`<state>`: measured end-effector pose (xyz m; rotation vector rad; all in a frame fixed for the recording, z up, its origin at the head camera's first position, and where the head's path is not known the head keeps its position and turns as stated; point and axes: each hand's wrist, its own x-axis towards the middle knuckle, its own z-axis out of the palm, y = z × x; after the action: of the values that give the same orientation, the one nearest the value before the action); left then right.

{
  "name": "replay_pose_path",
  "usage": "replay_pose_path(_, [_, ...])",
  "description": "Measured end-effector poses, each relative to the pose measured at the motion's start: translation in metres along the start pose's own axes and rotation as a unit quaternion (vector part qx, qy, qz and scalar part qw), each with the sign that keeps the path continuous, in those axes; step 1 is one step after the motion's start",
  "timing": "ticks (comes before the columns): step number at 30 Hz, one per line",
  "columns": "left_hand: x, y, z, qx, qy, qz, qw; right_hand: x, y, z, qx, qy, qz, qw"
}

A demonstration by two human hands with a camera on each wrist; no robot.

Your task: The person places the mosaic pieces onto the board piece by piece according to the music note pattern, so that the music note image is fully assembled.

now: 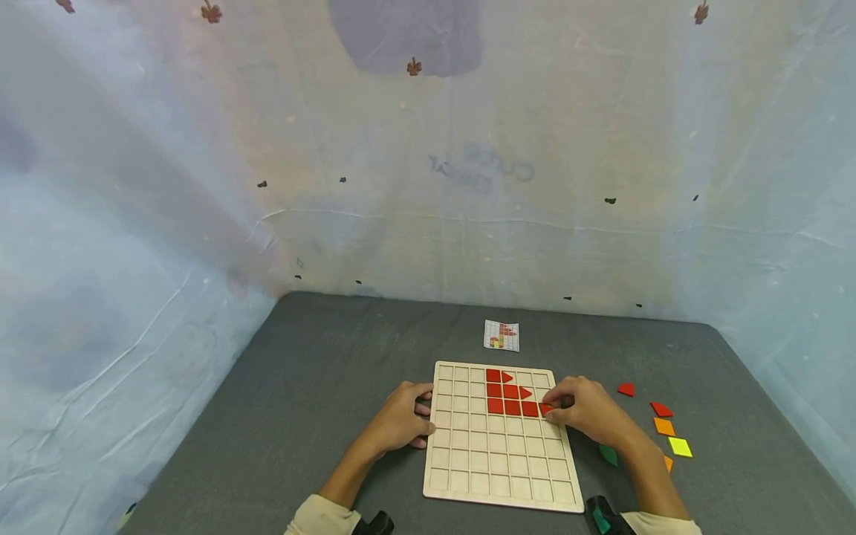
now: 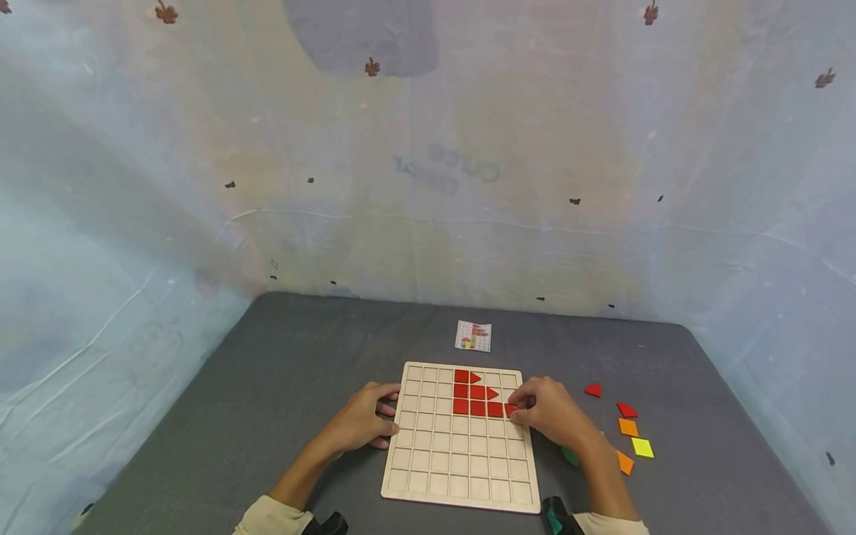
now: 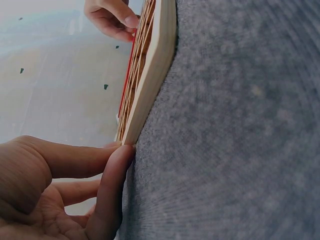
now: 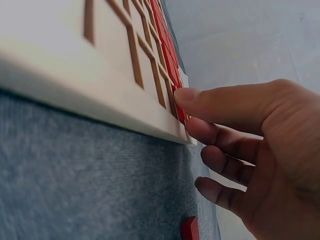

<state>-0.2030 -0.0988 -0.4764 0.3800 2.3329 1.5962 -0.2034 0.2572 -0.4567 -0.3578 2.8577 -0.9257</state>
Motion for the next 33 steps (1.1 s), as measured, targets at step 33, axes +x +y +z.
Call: replay_pose_path(33, [-0.0008,0.0021,-0.0006,0.004,0.000,-0.011,0.9999,-0.0003,-0.0012,0.0024,0.041,-0.003,0.022,0.9989])
